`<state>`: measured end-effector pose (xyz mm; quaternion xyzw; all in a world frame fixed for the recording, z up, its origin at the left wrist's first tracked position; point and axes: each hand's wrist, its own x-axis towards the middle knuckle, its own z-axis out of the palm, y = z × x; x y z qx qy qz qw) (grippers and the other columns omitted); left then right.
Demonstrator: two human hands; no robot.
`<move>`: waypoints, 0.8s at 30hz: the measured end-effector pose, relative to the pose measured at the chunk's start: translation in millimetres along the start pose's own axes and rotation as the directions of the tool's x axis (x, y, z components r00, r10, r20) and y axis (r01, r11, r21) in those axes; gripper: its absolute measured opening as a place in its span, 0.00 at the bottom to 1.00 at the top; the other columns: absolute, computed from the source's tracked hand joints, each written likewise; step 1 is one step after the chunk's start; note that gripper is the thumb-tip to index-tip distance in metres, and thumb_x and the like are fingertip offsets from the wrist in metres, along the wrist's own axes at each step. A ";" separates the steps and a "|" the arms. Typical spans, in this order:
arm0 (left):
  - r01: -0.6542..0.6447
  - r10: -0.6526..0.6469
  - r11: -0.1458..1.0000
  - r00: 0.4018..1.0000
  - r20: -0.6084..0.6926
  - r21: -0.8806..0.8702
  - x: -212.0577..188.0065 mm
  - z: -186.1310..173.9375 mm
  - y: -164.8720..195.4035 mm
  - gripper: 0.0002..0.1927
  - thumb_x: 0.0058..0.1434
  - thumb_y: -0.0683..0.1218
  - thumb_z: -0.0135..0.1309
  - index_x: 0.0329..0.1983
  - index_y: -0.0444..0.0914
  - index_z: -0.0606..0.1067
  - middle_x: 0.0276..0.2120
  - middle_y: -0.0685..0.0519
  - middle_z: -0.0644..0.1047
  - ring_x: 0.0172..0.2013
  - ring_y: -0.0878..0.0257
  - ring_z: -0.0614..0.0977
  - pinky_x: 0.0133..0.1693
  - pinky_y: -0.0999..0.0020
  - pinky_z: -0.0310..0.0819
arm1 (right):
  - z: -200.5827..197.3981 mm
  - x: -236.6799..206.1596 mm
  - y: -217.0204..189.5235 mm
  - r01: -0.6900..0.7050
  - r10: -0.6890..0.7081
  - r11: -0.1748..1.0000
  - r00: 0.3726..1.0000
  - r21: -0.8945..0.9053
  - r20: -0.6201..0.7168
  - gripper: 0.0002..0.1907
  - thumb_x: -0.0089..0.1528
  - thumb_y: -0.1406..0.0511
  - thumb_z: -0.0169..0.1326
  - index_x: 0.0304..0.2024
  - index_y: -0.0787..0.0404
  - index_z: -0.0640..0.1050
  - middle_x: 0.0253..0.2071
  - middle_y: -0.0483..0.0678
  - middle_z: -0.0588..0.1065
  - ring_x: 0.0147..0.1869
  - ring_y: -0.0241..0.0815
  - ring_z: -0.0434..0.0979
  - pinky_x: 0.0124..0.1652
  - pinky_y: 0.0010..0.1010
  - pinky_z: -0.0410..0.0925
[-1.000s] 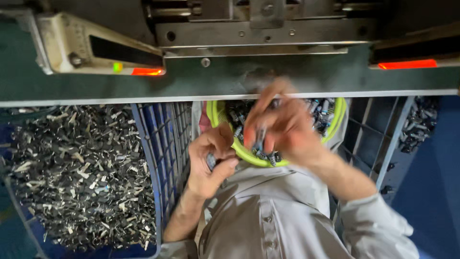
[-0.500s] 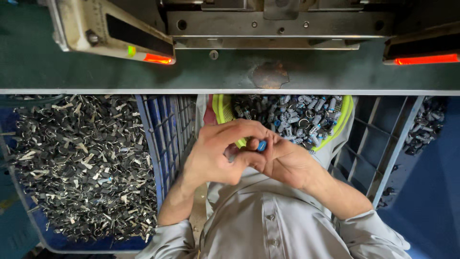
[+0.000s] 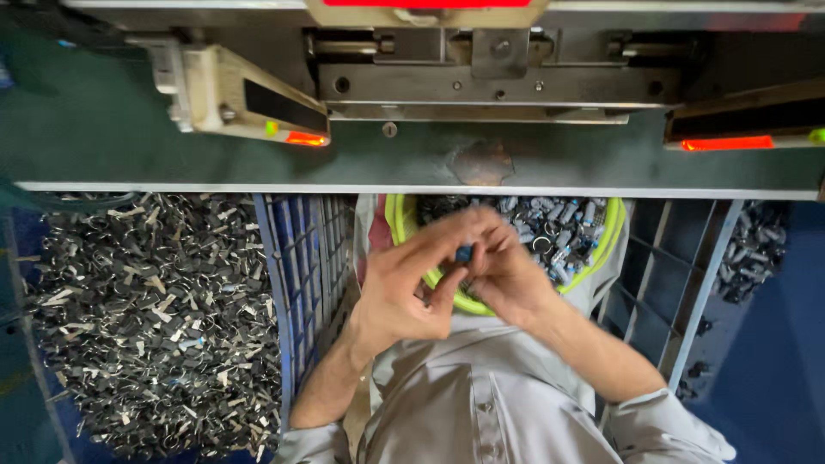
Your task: The person picks small metal components one at a time from a bin on their lap, turns and checks each part in both hands, and places selected parts into the slot of the machine in front of them, occasionally reaching into a larger parts bin beside the machine.
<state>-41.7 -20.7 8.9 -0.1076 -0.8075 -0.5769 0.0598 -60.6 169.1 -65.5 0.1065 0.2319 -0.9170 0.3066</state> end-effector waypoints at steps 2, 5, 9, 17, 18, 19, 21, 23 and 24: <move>0.111 -0.112 0.993 0.993 -0.040 -0.036 -5.4 -6.5 -4.9 0.26 0.50 0.39 0.66 0.53 0.29 0.76 0.52 0.41 0.82 0.16 0.68 0.73 0.22 0.73 0.67 | 18.6 10.8 -22.5 0.317 -0.272 0.858 0.948 -0.404 0.168 0.15 0.62 0.83 0.54 0.46 0.64 0.70 0.43 0.54 0.75 0.49 0.47 0.80 0.49 0.32 0.74; -0.054 -0.112 0.871 0.946 -0.303 -0.488 -14.0 -5.3 -18.5 0.23 0.63 0.42 0.59 0.60 0.29 0.71 0.48 0.42 0.82 0.24 0.72 0.67 0.25 0.78 0.59 | 61.0 29.3 -73.1 0.656 -0.543 0.321 0.719 -0.683 0.434 0.16 0.62 0.82 0.49 0.46 0.60 0.65 0.42 0.49 0.74 0.49 0.47 0.82 0.37 0.28 0.78; -0.123 -0.206 0.628 0.926 -0.316 -0.768 -27.9 4.0 -33.2 0.24 0.69 0.49 0.60 0.58 0.29 0.68 0.39 0.42 0.79 0.25 0.71 0.68 0.28 0.74 0.62 | 102.8 84.7 -120.4 0.565 -0.444 -0.542 0.435 -0.622 0.783 0.13 0.62 0.85 0.52 0.42 0.67 0.69 0.42 0.54 0.80 0.44 0.47 0.83 0.42 0.35 0.75; 0.020 -0.275 0.711 0.928 -0.251 -0.703 -29.2 5.8 -38.9 0.47 0.64 0.78 0.45 0.58 0.30 0.67 0.37 0.46 0.75 0.25 0.68 0.67 0.30 0.75 0.61 | 104.7 84.2 -123.3 0.395 -0.283 -0.758 0.518 -0.519 0.808 0.10 0.59 0.81 0.59 0.41 0.68 0.76 0.43 0.53 0.82 0.45 0.56 0.82 0.45 0.38 0.71; 0.037 -0.276 0.722 0.931 -0.239 -0.691 -26.2 5.5 -38.7 0.49 0.61 0.80 0.43 0.58 0.31 0.66 0.37 0.47 0.75 0.25 0.69 0.67 0.29 0.76 0.60 | 107.2 79.3 -124.6 0.331 -0.259 -0.826 0.494 -0.455 0.830 0.10 0.57 0.80 0.61 0.39 0.68 0.77 0.42 0.53 0.83 0.44 0.59 0.81 0.46 0.41 0.70; 0.054 -0.283 0.733 0.931 -0.232 -0.678 -23.5 5.4 -37.7 0.52 0.59 0.82 0.41 0.59 0.31 0.65 0.37 0.47 0.75 0.24 0.70 0.66 0.29 0.76 0.58 | 110.6 75.5 -123.9 0.269 -0.228 -0.882 0.475 -0.387 0.850 0.10 0.56 0.79 0.63 0.38 0.68 0.78 0.41 0.52 0.83 0.44 0.62 0.80 0.48 0.44 0.69; 0.066 -0.294 0.743 0.926 -0.236 -0.666 -19.2 5.3 -34.2 0.56 0.55 0.85 0.38 0.61 0.33 0.64 0.39 0.48 0.74 0.23 0.71 0.66 0.28 0.77 0.57 | 118.3 66.3 -119.8 0.355 -0.255 -0.816 0.489 -0.457 0.834 0.11 0.59 0.82 0.59 0.41 0.67 0.77 0.46 0.54 0.81 0.53 0.65 0.78 0.56 0.40 0.71; 0.040 -0.264 0.747 0.934 -0.241 -0.663 -14.7 4.9 -30.5 0.59 0.52 0.87 0.37 0.64 0.34 0.63 0.42 0.48 0.73 0.22 0.72 0.65 0.28 0.77 0.56 | 123.1 51.3 -111.1 0.373 -0.338 -0.737 0.518 -0.563 0.785 0.12 0.59 0.83 0.56 0.40 0.67 0.79 0.43 0.54 0.81 0.49 0.60 0.79 0.55 0.41 0.72; 0.024 -0.244 0.741 0.941 -0.235 -0.671 -13.1 4.3 -28.3 0.59 0.52 0.87 0.38 0.66 0.35 0.61 0.44 0.49 0.72 0.23 0.72 0.65 0.27 0.77 0.57 | 123.5 38.4 -102.8 0.361 -0.390 -0.686 0.552 -0.632 0.737 0.12 0.56 0.83 0.56 0.38 0.67 0.81 0.39 0.53 0.81 0.39 0.55 0.81 0.50 0.43 0.72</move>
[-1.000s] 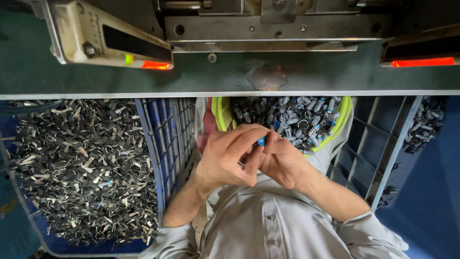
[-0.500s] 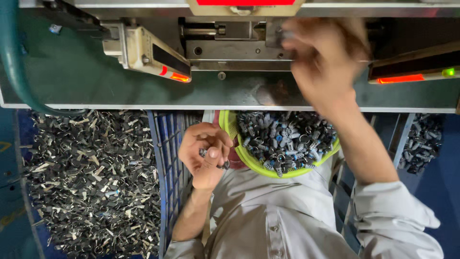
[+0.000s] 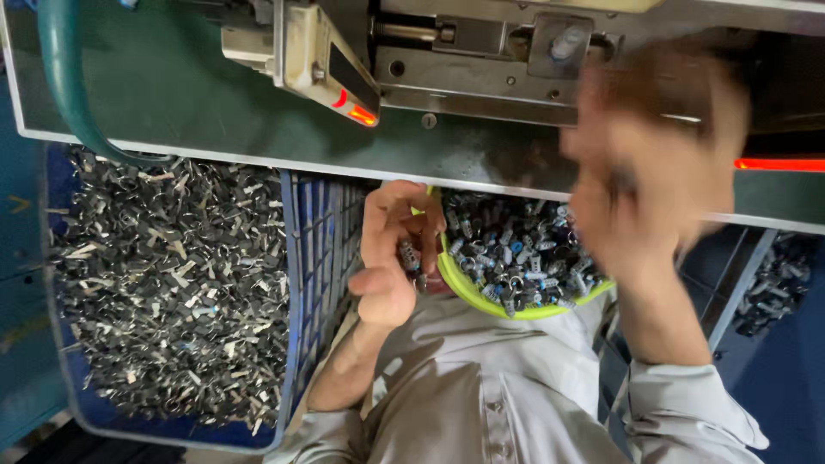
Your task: The person picks small metal components one at a time from a bin on their lap, turns and checks each part in both hands, and places selected parts into the slot of the machine in front of them, occasionally reaching into a larger parts bin beside the machine.
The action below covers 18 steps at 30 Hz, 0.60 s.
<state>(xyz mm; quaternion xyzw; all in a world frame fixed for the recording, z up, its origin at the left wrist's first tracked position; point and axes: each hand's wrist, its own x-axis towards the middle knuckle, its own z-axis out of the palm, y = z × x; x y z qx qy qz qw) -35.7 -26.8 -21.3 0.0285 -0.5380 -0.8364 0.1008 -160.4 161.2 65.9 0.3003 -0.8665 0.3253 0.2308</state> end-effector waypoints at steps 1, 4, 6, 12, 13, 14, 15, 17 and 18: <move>-0.004 0.004 1.000 1.000 0.012 -0.020 0.3 1.5 2.1 0.59 0.52 0.86 0.39 0.67 0.36 0.59 0.46 0.49 0.70 0.24 0.71 0.65 0.27 0.78 0.57 | 0.0 -10.0 -8.4 0.054 -0.065 0.989 0.995 0.135 0.078 0.14 0.53 0.81 0.56 0.39 0.65 0.80 0.39 0.52 0.80 0.40 0.53 0.81 0.48 0.43 0.73; 0.167 -0.161 0.972 0.986 -0.051 0.165 1.5 6.3 5.9 0.57 0.55 0.83 0.44 0.69 0.35 0.52 0.50 0.47 0.67 0.23 0.70 0.64 0.24 0.77 0.55 | 24.6 -50.0 -34.4 -0.053 -0.081 0.900 0.954 0.432 0.287 0.24 0.50 0.69 0.68 0.49 0.60 0.79 0.40 0.52 0.79 0.41 0.50 0.81 0.41 0.38 0.74; 0.166 -0.164 0.945 0.986 -0.030 0.280 1.9 7.9 6.4 0.55 0.60 0.80 0.45 0.71 0.35 0.49 0.54 0.47 0.64 0.29 0.68 0.66 0.31 0.75 0.60 | 47.8 -72.6 -40.5 -0.212 0.033 0.890 0.913 0.403 0.406 0.27 0.47 0.72 0.66 0.50 0.63 0.79 0.46 0.57 0.77 0.44 0.54 0.80 0.39 0.37 0.74; 0.092 -0.108 0.965 0.993 0.052 0.245 4.9 0.2 1.3 0.48 0.63 0.74 0.50 0.70 0.35 0.58 0.55 0.51 0.68 0.38 0.68 0.72 0.39 0.75 0.67 | 66.5 -122.8 -36.0 -0.383 0.198 0.720 0.913 0.578 0.357 0.19 0.50 0.82 0.57 0.42 0.62 0.76 0.47 0.51 0.77 0.46 0.48 0.81 0.46 0.35 0.75; 0.105 -0.128 0.973 0.987 0.098 0.205 4.7 -2.9 0.9 0.42 0.65 0.70 0.53 0.66 0.34 0.63 0.54 0.51 0.69 0.42 0.67 0.73 0.42 0.74 0.69 | 66.7 -126.9 -33.4 -0.401 0.250 0.639 0.915 0.657 0.316 0.19 0.52 0.82 0.58 0.43 0.62 0.75 0.47 0.52 0.76 0.46 0.47 0.79 0.46 0.34 0.73; 0.127 -0.150 0.979 0.979 0.139 0.162 3.3 -4.5 0.4 0.36 0.67 0.65 0.57 0.62 0.33 0.67 0.53 0.51 0.71 0.46 0.66 0.73 0.45 0.74 0.70 | 66.0 -130.3 -31.2 -0.413 0.304 0.547 0.908 0.728 0.286 0.19 0.54 0.83 0.58 0.43 0.63 0.73 0.48 0.53 0.75 0.47 0.46 0.77 0.46 0.33 0.72; 0.150 -0.186 0.963 0.971 0.148 0.225 1.3 -5.4 -0.3 0.29 0.67 0.60 0.59 0.57 0.33 0.69 0.48 0.52 0.73 0.43 0.66 0.76 0.43 0.74 0.72 | 65.2 -132.8 -29.2 -0.414 0.357 0.448 0.895 0.793 0.266 0.19 0.56 0.83 0.59 0.44 0.63 0.72 0.48 0.53 0.74 0.47 0.45 0.74 0.47 0.32 0.70; 0.188 -0.253 0.916 0.956 0.145 0.355 -3.9 -6.1 -1.5 0.17 0.68 0.49 0.62 0.49 0.32 0.74 0.40 0.53 0.78 0.38 0.67 0.81 0.40 0.75 0.76 | 64.0 -135.9 -26.1 -0.476 0.436 0.355 0.846 0.805 0.308 0.21 0.59 0.83 0.57 0.50 0.63 0.68 0.51 0.53 0.72 0.53 0.43 0.74 0.54 0.32 0.70; 0.153 -0.214 0.925 0.966 0.142 0.349 -6.8 -5.5 -2.3 0.13 0.67 0.45 0.61 0.47 0.32 0.74 0.38 0.53 0.78 0.36 0.67 0.80 0.39 0.75 0.75 | 63.8 -136.8 -25.2 -0.504 0.468 0.302 0.818 0.809 0.335 0.22 0.61 0.84 0.55 0.52 0.63 0.66 0.52 0.53 0.71 0.56 0.42 0.73 0.57 0.32 0.70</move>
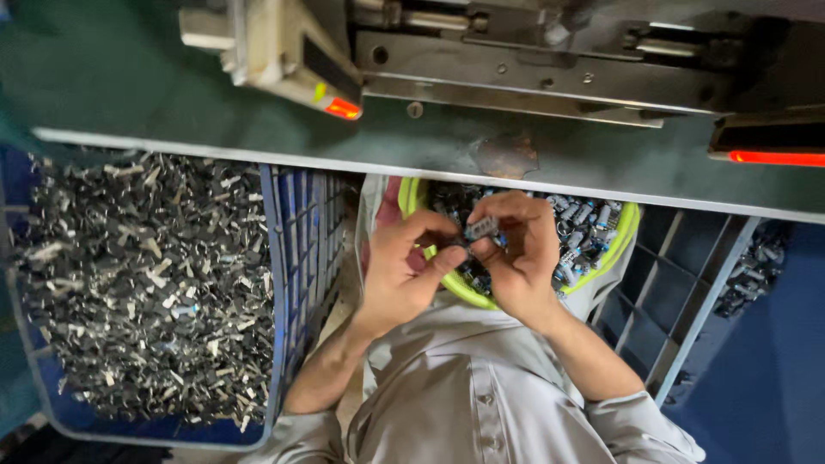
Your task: The person picks small metal components one at a time from a bin on their lap, turns and checks each part in both hands, and places selected parts into the slot of the machine in front of them, occasionally reaching into a larger parts bin beside the machine.
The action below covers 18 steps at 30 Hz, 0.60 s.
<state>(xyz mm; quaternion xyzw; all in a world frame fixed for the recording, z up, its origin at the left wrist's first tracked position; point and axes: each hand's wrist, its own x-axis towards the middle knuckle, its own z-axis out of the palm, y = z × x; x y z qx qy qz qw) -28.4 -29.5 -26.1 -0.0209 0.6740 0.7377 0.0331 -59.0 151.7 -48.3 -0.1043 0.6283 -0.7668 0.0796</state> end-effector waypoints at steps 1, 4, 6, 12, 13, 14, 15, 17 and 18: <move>-0.040 0.040 0.999 0.999 -0.020 0.002 -2.0 2.2 -1.0 0.10 0.67 0.41 0.61 0.46 0.32 0.74 0.35 0.53 0.78 0.35 0.67 0.79 0.37 0.75 0.73 | -0.7 -1.1 -0.1 0.020 -0.019 0.997 1.000 -0.073 0.011 0.23 0.60 0.84 0.55 0.52 0.64 0.66 0.52 0.54 0.72 0.55 0.42 0.75 0.55 0.32 0.71; -0.029 0.034 0.996 0.997 -0.065 0.083 -3.6 8.3 -2.9 0.06 0.65 0.37 0.58 0.44 0.32 0.75 0.28 0.53 0.76 0.27 0.68 0.74 0.30 0.74 0.66 | 0.1 -3.8 0.2 0.111 -0.106 0.961 0.994 -0.255 0.033 0.24 0.57 0.85 0.56 0.49 0.65 0.65 0.51 0.56 0.75 0.52 0.41 0.79 0.49 0.30 0.75; -0.038 0.050 0.990 0.995 -0.086 0.135 -3.8 9.0 -1.2 0.06 0.64 0.37 0.57 0.44 0.32 0.76 0.26 0.53 0.75 0.25 0.69 0.73 0.28 0.74 0.65 | 1.4 -3.8 2.4 0.174 -0.170 0.926 0.985 -0.336 0.042 0.24 0.55 0.86 0.59 0.45 0.64 0.65 0.49 0.55 0.78 0.50 0.38 0.82 0.44 0.26 0.76; -0.196 0.192 0.978 0.979 -0.064 -0.066 -23.6 -21.7 30.4 0.07 0.61 0.37 0.59 0.43 0.33 0.77 0.31 0.53 0.78 0.28 0.66 0.79 0.31 0.71 0.73 | 1.1 13.3 5.5 -0.311 0.592 0.645 0.781 0.698 -0.199 0.15 0.60 0.78 0.56 0.39 0.60 0.65 0.35 0.52 0.76 0.38 0.43 0.78 0.34 0.32 0.72; -0.325 0.338 0.842 0.940 -0.047 -0.430 -22.1 -36.3 35.4 0.07 0.61 0.37 0.60 0.43 0.34 0.77 0.31 0.52 0.78 0.28 0.65 0.79 0.31 0.71 0.74 | -1.5 16.8 -0.4 -0.331 0.599 0.641 0.779 0.693 -0.182 0.16 0.57 0.79 0.55 0.39 0.60 0.64 0.33 0.52 0.75 0.35 0.43 0.76 0.32 0.31 0.70; -0.340 0.468 0.616 0.884 -0.018 -0.710 -26.2 -47.2 42.4 0.08 0.61 0.37 0.60 0.43 0.34 0.77 0.32 0.52 0.78 0.28 0.64 0.79 0.31 0.70 0.74 | -5.0 18.4 -9.0 -0.351 0.610 0.635 0.774 0.688 -0.168 0.18 0.54 0.80 0.55 0.39 0.60 0.64 0.32 0.51 0.74 0.32 0.42 0.74 0.30 0.30 0.68; -0.309 0.539 0.495 0.842 0.007 -0.812 -29.8 -55.2 46.6 0.08 0.60 0.38 0.60 0.43 0.34 0.77 0.32 0.52 0.79 0.29 0.63 0.80 0.31 0.69 0.75 | -8.3 19.5 -18.8 -0.375 0.623 0.627 0.767 0.682 -0.151 0.20 0.51 0.81 0.54 0.38 0.60 0.63 0.30 0.51 0.74 0.30 0.42 0.73 0.28 0.30 0.65; -0.253 0.527 0.508 0.847 0.065 -0.823 -31.9 -59.8 43.8 0.09 0.59 0.38 0.61 0.43 0.34 0.78 0.33 0.51 0.79 0.29 0.61 0.81 0.31 0.67 0.76 | -17.8 31.0 -34.7 -0.144 0.210 0.904 0.970 0.404 -0.125 0.08 0.67 0.72 0.52 0.37 0.60 0.67 0.23 0.50 0.72 0.26 0.46 0.74 0.26 0.35 0.68; -0.234 0.438 0.647 0.893 0.103 -0.725 -29.5 -58.1 37.1 0.09 0.59 0.39 0.61 0.43 0.35 0.78 0.34 0.50 0.79 0.29 0.60 0.81 0.31 0.66 0.77 | -25.7 43.3 -40.6 0.053 0.000 0.955 0.984 0.291 -0.181 0.09 0.67 0.76 0.53 0.41 0.59 0.68 0.24 0.48 0.71 0.26 0.44 0.74 0.27 0.38 0.71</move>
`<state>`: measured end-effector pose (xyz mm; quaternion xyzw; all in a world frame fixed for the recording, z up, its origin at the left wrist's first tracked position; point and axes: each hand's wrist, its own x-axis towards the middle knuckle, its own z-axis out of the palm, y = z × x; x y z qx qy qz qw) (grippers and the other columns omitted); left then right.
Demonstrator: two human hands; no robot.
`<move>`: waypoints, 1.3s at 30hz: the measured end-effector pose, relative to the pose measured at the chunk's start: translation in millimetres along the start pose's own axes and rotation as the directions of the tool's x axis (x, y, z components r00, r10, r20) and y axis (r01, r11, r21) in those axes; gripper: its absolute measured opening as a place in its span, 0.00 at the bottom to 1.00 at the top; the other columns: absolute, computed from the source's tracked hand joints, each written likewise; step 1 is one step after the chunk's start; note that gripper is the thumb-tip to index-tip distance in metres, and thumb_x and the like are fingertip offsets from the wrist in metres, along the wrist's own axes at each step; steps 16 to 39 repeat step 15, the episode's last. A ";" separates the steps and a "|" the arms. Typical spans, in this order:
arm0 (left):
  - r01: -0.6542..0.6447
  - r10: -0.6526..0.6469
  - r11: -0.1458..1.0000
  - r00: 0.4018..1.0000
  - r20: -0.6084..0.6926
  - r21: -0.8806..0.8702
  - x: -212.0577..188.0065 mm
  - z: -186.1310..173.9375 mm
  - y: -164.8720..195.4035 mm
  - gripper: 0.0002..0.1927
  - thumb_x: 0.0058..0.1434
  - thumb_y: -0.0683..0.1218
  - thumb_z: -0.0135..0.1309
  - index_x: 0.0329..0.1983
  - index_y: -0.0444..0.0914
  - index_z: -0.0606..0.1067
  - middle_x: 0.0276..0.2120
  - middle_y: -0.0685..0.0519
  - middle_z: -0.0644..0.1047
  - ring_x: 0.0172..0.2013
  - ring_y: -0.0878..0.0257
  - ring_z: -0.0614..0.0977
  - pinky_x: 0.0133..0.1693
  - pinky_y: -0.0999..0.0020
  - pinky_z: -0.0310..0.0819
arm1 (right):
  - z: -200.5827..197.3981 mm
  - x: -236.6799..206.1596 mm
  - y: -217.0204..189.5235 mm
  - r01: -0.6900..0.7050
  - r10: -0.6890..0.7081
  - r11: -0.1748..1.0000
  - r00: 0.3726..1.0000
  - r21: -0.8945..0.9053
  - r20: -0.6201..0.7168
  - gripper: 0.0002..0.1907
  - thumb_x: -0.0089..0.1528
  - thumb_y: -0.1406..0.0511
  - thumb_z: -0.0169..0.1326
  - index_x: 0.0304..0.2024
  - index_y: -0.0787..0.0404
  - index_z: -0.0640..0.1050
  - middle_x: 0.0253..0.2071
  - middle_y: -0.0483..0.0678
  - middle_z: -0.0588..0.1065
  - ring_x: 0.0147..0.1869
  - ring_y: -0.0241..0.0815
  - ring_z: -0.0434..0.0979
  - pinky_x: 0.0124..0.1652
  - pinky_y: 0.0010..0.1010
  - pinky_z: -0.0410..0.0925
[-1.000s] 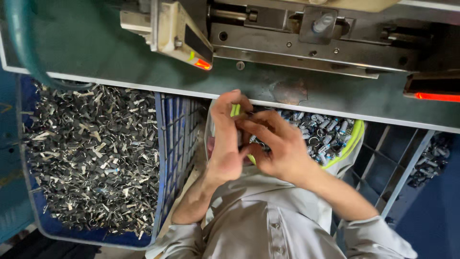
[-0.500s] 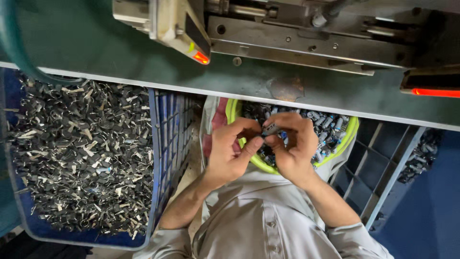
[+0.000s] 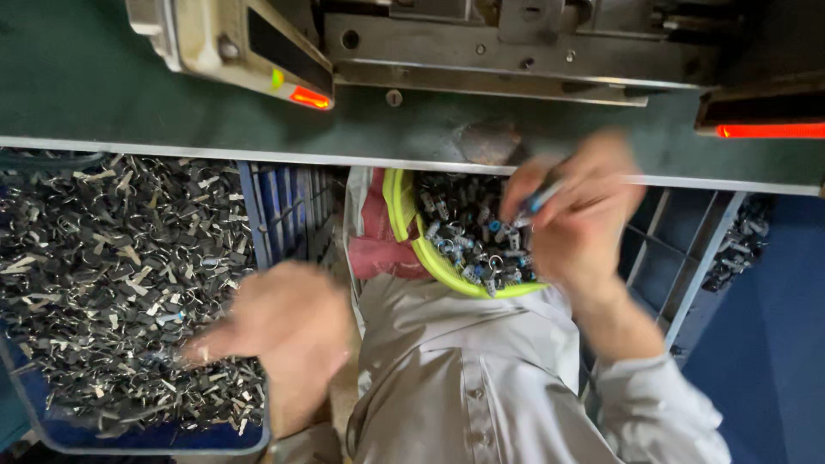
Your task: The person picks small metal components one at a time from a bin on their lap, turns and checks each part in both hands, and places selected parts into the slot of the machine in front of them, occasionally reaching into a larger parts bin beside the machine.
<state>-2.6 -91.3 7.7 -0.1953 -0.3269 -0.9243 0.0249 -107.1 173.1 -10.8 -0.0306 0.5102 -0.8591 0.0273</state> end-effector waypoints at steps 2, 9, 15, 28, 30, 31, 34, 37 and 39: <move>0.316 -0.226 0.722 0.949 -0.222 0.616 0.1 -2.2 -26.7 0.10 0.58 0.39 0.62 0.42 0.35 0.78 0.35 0.50 0.79 0.29 0.58 0.82 0.31 0.64 0.78 | -1.9 37.9 -3.8 0.368 -0.348 0.883 0.930 -0.290 0.118 0.11 0.68 0.79 0.55 0.44 0.59 0.72 0.28 0.47 0.73 0.28 0.42 0.76 0.30 0.40 0.73; 0.120 -0.136 0.058 0.984 -0.111 0.991 2.1 -0.5 -109.9 0.09 0.58 0.37 0.59 0.42 0.37 0.77 0.40 0.49 0.79 0.42 0.49 0.80 0.45 0.55 0.76 | 6.7 110.8 -13.4 0.683 -0.542 0.078 0.641 -0.727 0.544 0.10 0.67 0.80 0.57 0.41 0.61 0.80 0.36 0.49 0.80 0.36 0.46 0.81 0.33 0.32 0.69; 0.091 -0.353 -0.171 0.924 -0.147 0.981 12.0 -16.8 -153.5 0.11 0.57 0.44 0.61 0.44 0.39 0.79 0.39 0.47 0.78 0.46 0.47 0.77 0.49 0.53 0.71 | 0.1 109.0 -41.4 0.636 -0.352 0.235 0.760 -0.735 0.546 0.11 0.65 0.82 0.52 0.42 0.64 0.79 0.39 0.48 0.81 0.39 0.41 0.83 0.38 0.28 0.71; 0.091 -0.353 -0.171 0.924 -0.147 0.981 12.0 -16.8 -153.5 0.11 0.57 0.44 0.61 0.44 0.39 0.79 0.39 0.47 0.78 0.46 0.47 0.77 0.49 0.53 0.71 | 0.1 109.0 -41.4 0.636 -0.352 0.235 0.760 -0.735 0.546 0.11 0.65 0.82 0.52 0.42 0.64 0.79 0.39 0.48 0.81 0.39 0.41 0.83 0.38 0.28 0.71; 0.091 -0.353 -0.171 0.924 -0.147 0.981 12.0 -16.8 -153.5 0.11 0.57 0.44 0.61 0.44 0.39 0.79 0.39 0.47 0.78 0.46 0.47 0.77 0.49 0.53 0.71 | 0.1 109.0 -41.4 0.636 -0.352 0.235 0.760 -0.735 0.546 0.11 0.65 0.82 0.52 0.42 0.64 0.79 0.39 0.48 0.81 0.39 0.41 0.83 0.38 0.28 0.71; 0.091 -0.353 -0.171 0.924 -0.147 0.981 12.0 -16.8 -153.5 0.11 0.57 0.44 0.61 0.44 0.39 0.79 0.39 0.47 0.78 0.46 0.47 0.77 0.49 0.53 0.71 | 0.1 109.0 -41.4 0.636 -0.352 0.235 0.760 -0.735 0.546 0.11 0.65 0.82 0.52 0.42 0.64 0.79 0.39 0.48 0.81 0.39 0.41 0.83 0.38 0.28 0.71; 0.091 -0.353 -0.171 0.924 -0.147 0.981 12.0 -16.8 -153.5 0.11 0.57 0.44 0.61 0.44 0.39 0.79 0.39 0.47 0.78 0.46 0.47 0.77 0.49 0.53 0.71 | 0.1 109.0 -41.4 0.636 -0.352 0.235 0.760 -0.735 0.546 0.11 0.65 0.82 0.52 0.42 0.64 0.79 0.39 0.48 0.81 0.39 0.41 0.83 0.38 0.28 0.71; 0.091 -0.353 -0.171 0.924 -0.147 0.981 12.0 -16.8 -153.5 0.11 0.57 0.44 0.61 0.44 0.39 0.79 0.39 0.47 0.78 0.46 0.47 0.77 0.49 0.53 0.71 | 0.1 109.0 -41.4 0.636 -0.352 0.235 0.760 -0.735 0.546 0.11 0.65 0.82 0.52 0.42 0.64 0.79 0.39 0.48 0.81 0.39 0.41 0.83 0.38 0.28 0.71; 0.091 -0.353 -0.171 0.924 -0.147 0.981 12.0 -16.8 -153.5 0.11 0.57 0.44 0.61 0.44 0.39 0.79 0.39 0.47 0.78 0.46 0.47 0.77 0.49 0.53 0.71 | 0.1 109.0 -41.4 0.636 -0.352 0.235 0.760 -0.735 0.546 0.11 0.65 0.82 0.52 0.42 0.64 0.79 0.39 0.48 0.81 0.39 0.41 0.83 0.38 0.28 0.71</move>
